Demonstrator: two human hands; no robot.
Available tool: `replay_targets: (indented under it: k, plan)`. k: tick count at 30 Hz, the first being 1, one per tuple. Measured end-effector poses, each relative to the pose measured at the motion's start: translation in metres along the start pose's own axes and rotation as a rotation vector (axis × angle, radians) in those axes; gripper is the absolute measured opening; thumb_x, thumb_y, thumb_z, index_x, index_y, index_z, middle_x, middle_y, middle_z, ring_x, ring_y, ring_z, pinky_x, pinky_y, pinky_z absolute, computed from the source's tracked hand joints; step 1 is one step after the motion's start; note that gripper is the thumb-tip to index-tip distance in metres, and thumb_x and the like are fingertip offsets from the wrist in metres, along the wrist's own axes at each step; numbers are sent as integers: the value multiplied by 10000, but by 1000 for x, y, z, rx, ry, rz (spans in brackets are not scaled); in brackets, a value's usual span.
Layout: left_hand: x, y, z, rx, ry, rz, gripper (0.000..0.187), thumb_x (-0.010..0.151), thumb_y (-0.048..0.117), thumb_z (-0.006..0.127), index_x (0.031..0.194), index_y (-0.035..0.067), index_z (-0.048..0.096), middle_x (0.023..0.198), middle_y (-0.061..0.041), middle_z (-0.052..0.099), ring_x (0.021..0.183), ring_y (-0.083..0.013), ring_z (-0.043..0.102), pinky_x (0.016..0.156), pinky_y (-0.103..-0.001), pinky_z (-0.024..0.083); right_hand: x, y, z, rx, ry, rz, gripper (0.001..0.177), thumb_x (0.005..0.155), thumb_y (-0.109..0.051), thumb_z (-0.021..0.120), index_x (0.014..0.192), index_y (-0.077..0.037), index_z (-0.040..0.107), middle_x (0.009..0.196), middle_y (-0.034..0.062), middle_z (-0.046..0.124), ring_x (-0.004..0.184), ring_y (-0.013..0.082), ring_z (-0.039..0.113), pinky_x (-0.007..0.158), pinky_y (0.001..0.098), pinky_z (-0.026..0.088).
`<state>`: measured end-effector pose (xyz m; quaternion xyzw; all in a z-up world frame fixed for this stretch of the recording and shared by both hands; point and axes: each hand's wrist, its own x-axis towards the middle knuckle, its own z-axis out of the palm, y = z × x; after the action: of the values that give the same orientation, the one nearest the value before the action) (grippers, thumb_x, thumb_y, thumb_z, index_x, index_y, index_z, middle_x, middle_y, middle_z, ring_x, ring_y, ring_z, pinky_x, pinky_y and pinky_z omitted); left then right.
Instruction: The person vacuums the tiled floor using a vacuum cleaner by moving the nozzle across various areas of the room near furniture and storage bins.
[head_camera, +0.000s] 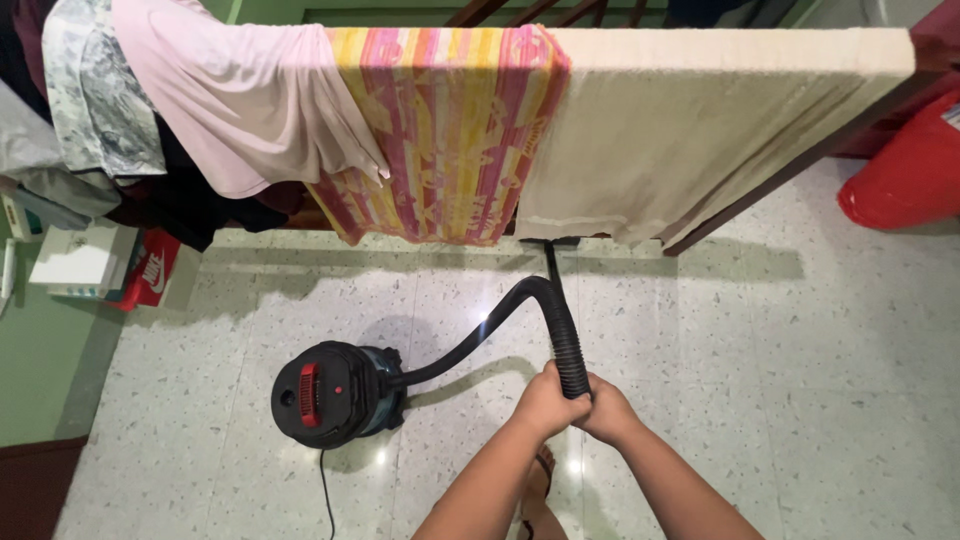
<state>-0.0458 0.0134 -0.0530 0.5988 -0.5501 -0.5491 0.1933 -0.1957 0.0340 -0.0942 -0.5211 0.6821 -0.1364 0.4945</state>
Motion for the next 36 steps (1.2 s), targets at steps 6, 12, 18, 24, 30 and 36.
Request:
replay_targets:
  k: [6,12,18,24,30,36]
  plan:
    - [-5,-6,10,-7,-48,38,600,686,288,801,1175,12,590,966,-178,734,903,-302,740,814,-377,585,-13,0,-8,-64,2,89,601,690,-245,863,1241,-150,644,1038,61,771,963,179,735,879,332,568]
    - [-44,8,16,-3,-127,39,631,691,345,819,1175,12,588,969,-188,739,891,-300,745,811,-378,593,-61,9,-17,-32,-5,43,456,666,-189,847,1092,-111,703,975,55,796,913,173,752,850,331,582]
    - [-112,29,0,33,-206,92,625,718,419,817,1143,13,604,994,-173,731,911,-299,748,821,-379,589,-137,-5,-18,-4,-37,102,354,640,-101,824,980,-78,728,843,92,799,787,210,749,757,359,601]
    - [-177,39,-20,80,-239,88,578,720,476,781,1136,99,644,1019,-125,755,976,-278,734,890,-401,551,-219,-54,-10,-92,13,104,358,627,-85,799,977,-72,722,809,91,794,755,213,751,735,356,589]
    - [-219,18,-30,16,-255,132,564,732,456,800,1138,101,633,1038,-113,749,1005,-263,723,922,-372,541,-268,-74,17,-158,23,132,370,641,-154,849,980,-79,719,790,79,776,736,214,737,724,350,580]
    - [-207,14,-36,-36,-325,132,539,749,409,812,1095,32,645,1023,-135,729,983,-249,722,875,-366,564,-261,-69,29,-92,55,172,383,630,-130,831,990,-63,718,793,89,784,748,225,745,728,357,583]
